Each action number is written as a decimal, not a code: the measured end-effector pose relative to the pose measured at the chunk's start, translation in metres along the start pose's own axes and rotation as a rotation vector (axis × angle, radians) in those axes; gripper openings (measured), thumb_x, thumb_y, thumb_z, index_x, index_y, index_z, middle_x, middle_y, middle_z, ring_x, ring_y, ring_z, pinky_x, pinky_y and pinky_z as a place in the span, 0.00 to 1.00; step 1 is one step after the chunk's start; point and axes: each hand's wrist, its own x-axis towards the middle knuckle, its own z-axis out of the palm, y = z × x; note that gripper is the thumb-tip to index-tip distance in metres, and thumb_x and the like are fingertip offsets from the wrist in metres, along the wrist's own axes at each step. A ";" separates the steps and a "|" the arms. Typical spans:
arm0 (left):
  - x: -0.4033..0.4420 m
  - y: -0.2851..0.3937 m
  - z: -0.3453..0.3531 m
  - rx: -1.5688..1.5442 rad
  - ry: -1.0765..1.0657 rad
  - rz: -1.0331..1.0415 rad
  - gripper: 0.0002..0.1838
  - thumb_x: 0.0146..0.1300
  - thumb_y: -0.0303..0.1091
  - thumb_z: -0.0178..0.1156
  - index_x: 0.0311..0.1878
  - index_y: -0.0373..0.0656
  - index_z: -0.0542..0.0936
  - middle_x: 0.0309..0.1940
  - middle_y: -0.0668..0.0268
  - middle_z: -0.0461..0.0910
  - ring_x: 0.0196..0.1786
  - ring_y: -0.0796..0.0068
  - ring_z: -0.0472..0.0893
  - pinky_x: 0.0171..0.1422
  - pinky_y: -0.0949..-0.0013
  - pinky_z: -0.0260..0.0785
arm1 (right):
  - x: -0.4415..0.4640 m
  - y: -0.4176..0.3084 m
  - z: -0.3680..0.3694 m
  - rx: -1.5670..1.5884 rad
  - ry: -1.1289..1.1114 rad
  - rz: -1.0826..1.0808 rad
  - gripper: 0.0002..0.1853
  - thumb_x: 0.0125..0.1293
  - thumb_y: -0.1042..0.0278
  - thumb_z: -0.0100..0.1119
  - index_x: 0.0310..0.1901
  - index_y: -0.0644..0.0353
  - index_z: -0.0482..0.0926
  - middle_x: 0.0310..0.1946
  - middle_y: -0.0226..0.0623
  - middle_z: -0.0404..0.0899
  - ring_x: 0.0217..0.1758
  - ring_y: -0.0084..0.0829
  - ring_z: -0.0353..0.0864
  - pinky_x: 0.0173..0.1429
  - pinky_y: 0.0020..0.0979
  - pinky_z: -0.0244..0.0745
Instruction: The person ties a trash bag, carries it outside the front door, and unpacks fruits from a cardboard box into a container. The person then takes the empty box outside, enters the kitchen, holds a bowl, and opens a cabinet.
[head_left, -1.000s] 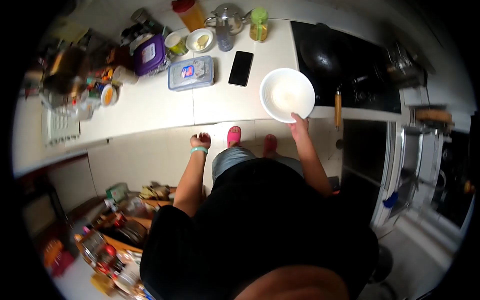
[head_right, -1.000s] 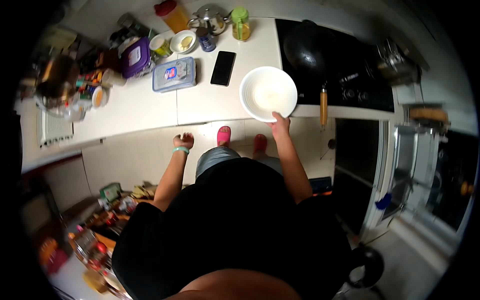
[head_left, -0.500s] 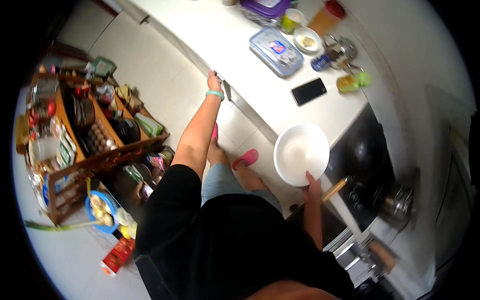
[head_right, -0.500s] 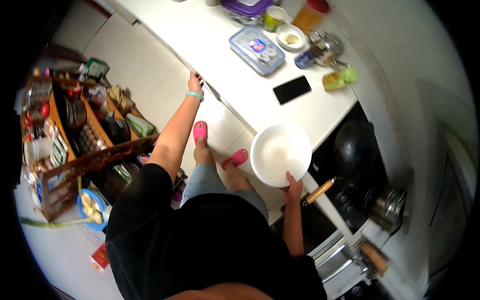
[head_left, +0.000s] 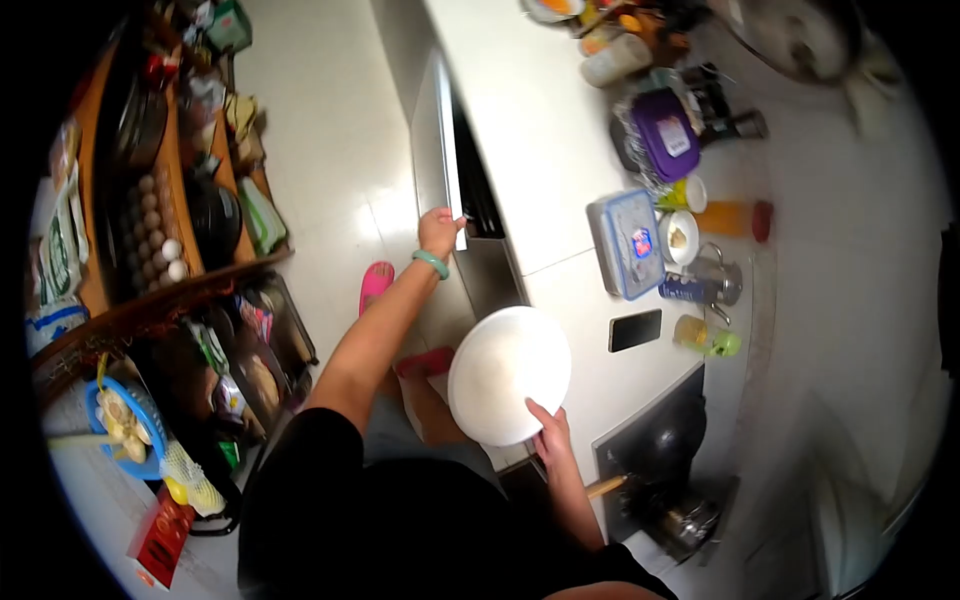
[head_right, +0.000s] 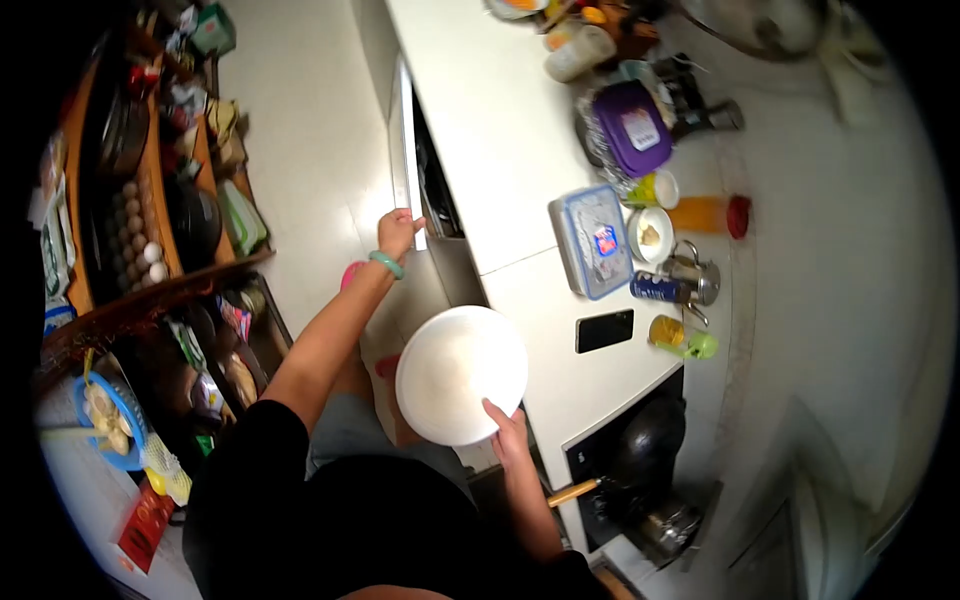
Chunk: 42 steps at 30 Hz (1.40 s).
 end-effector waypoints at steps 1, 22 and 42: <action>0.011 -0.015 -0.021 0.050 -0.013 0.120 0.13 0.47 0.21 0.66 0.37 0.35 0.76 0.25 0.67 0.76 0.27 0.78 0.74 0.32 0.75 0.69 | 0.006 -0.005 0.011 -0.028 -0.007 0.036 0.23 0.58 0.72 0.57 0.55 0.69 0.65 0.48 0.43 0.74 0.49 0.32 0.76 0.50 0.29 0.74; 0.095 0.111 -0.260 0.963 0.685 0.859 0.08 0.49 0.31 0.62 0.34 0.53 0.83 0.26 0.73 0.77 0.32 0.70 0.73 0.40 0.69 0.65 | 0.253 -0.010 0.200 -0.112 0.070 0.069 0.14 0.60 0.69 0.55 0.47 0.65 0.71 0.30 0.35 0.79 0.20 0.21 0.77 0.15 0.17 0.70; 0.111 0.135 -0.264 0.961 0.714 0.772 0.13 0.51 0.21 0.56 0.38 0.48 0.83 0.26 0.71 0.78 0.32 0.74 0.74 0.40 0.72 0.68 | 0.323 -0.036 0.183 0.711 -0.037 -0.122 0.16 0.64 0.77 0.43 0.52 0.75 0.64 0.48 0.53 0.72 0.38 0.36 0.81 0.35 0.21 0.83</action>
